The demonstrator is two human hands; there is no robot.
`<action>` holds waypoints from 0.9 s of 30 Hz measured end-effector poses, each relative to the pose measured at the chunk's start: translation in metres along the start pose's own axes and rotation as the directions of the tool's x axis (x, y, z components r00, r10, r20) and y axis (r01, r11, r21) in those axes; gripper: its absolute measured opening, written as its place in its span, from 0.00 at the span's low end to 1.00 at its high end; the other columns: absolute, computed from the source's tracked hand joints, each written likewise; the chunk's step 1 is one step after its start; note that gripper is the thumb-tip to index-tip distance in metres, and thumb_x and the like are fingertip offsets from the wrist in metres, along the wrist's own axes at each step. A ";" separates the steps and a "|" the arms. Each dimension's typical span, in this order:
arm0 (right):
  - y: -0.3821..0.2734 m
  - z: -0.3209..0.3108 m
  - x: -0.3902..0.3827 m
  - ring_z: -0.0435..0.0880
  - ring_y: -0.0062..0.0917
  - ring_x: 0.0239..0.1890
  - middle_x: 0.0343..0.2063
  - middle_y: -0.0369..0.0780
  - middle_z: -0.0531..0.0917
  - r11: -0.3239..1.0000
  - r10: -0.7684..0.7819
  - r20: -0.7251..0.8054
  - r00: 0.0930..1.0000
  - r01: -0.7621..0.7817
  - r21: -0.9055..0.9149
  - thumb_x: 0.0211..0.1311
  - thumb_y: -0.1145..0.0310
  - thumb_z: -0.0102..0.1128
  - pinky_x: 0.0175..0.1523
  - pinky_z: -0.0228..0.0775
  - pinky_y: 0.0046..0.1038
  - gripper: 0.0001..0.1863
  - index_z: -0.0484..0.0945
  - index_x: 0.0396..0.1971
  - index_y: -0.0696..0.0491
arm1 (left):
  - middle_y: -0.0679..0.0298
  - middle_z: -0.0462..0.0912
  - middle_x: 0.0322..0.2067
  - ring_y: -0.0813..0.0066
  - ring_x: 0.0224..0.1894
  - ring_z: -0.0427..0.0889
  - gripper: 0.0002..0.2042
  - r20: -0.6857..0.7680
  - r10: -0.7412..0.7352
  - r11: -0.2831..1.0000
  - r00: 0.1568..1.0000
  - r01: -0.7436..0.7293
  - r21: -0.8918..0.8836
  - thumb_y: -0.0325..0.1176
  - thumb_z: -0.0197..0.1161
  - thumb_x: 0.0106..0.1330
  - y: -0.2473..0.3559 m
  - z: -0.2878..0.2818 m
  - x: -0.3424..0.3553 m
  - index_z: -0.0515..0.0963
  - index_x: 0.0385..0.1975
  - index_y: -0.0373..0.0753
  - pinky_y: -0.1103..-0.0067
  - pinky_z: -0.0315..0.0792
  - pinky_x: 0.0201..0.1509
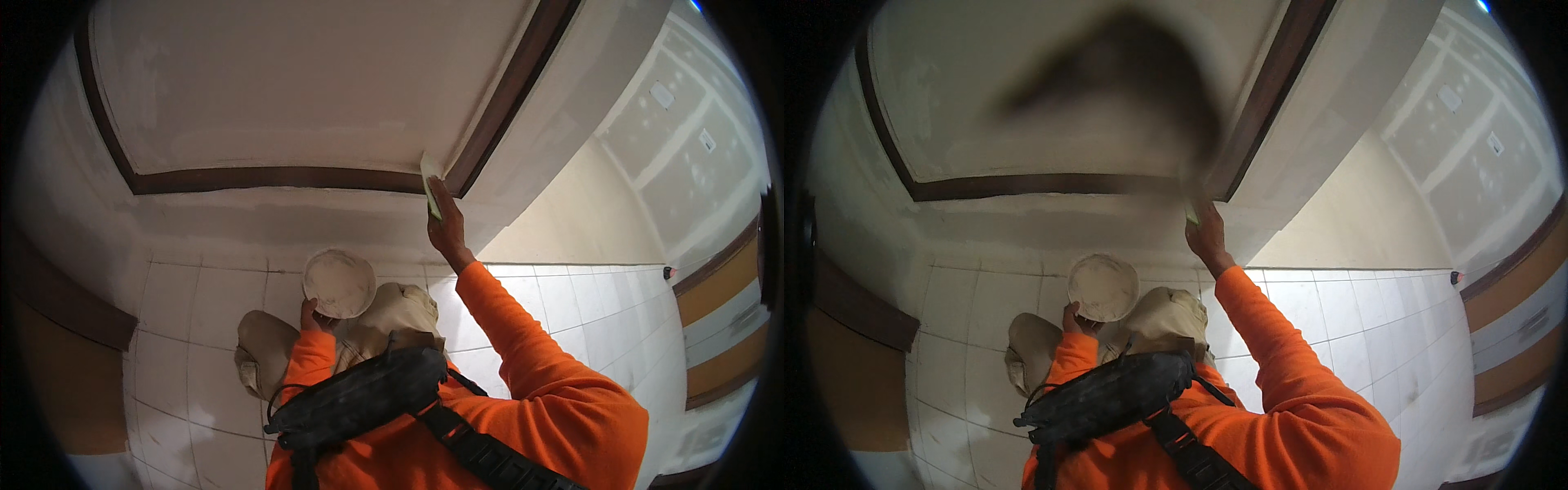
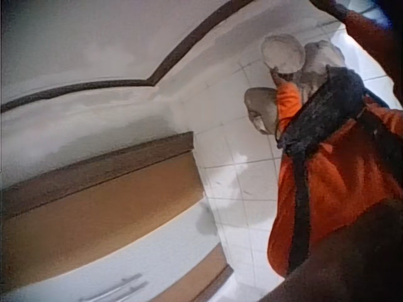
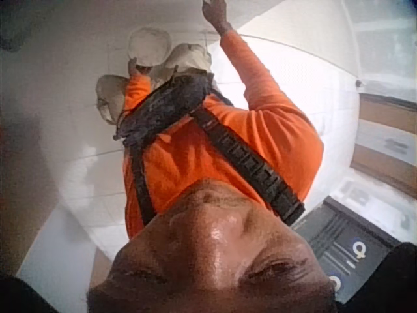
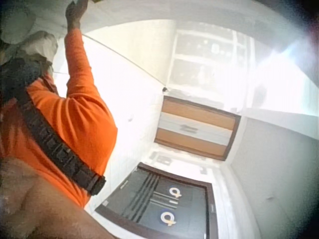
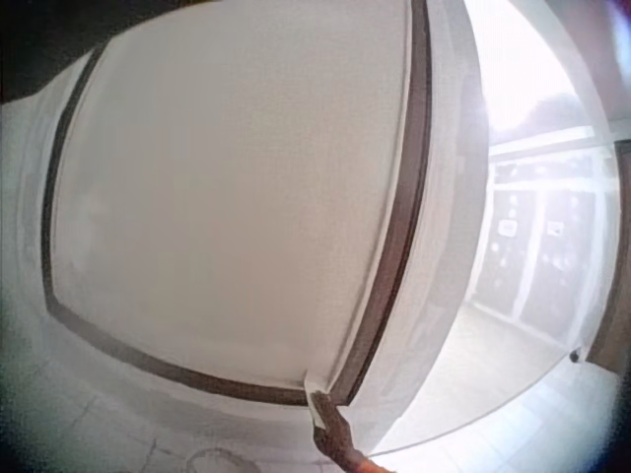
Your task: The person applies plaster to the edge of a ceiling panel using a spreader, repeatedly dipping the tool into a small container of compound while kneeling on the floor.
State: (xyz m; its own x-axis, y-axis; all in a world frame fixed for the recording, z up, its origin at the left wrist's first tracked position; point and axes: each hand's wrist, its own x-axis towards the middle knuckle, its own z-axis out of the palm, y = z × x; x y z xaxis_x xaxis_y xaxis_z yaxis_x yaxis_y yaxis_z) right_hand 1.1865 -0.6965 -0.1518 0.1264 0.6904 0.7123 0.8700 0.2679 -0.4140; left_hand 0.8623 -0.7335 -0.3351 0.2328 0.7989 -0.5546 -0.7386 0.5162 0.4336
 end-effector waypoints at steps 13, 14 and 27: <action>-0.001 -0.038 0.010 0.82 0.35 0.32 0.30 0.49 0.83 0.946 0.193 0.034 0.981 -0.195 0.259 0.66 0.65 0.56 0.40 0.71 0.31 0.12 0.80 0.40 0.58 | 0.54 0.69 0.60 0.51 0.60 0.70 0.35 0.012 0.016 0.999 1.000 -0.016 0.028 0.46 0.62 0.54 0.001 -0.001 0.004 0.63 0.64 0.41 0.53 0.70 0.61; -0.009 -0.039 0.007 0.82 0.35 0.32 0.30 0.49 0.83 0.946 0.193 0.028 0.981 -0.194 0.258 0.66 0.65 0.56 0.40 0.71 0.31 0.12 0.80 0.40 0.58 | 0.54 0.69 0.60 0.51 0.60 0.70 0.35 0.016 0.017 0.999 1.000 -0.017 0.032 0.46 0.62 0.54 0.001 0.001 0.003 0.63 0.64 0.41 0.53 0.70 0.61; -0.035 -0.012 0.011 0.77 0.44 0.57 0.54 0.50 0.78 0.951 0.266 -0.302 0.915 -0.198 0.235 0.72 0.69 0.47 0.61 0.66 0.35 0.21 0.68 0.62 0.58 | 0.57 0.72 0.57 0.53 0.57 0.74 0.32 0.010 0.007 1.000 1.000 -0.007 0.013 0.46 0.63 0.54 0.001 -0.002 -0.001 0.67 0.60 0.46 0.53 0.74 0.56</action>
State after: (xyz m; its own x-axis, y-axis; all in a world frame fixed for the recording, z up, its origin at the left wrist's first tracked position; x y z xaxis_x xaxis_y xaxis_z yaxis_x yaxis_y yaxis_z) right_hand 1.1629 -0.7060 -0.1228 0.4910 0.4999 0.7135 0.6905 0.2760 -0.6686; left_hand 0.8602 -0.7346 -0.3358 0.2340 0.8055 -0.5444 -0.7317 0.5146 0.4470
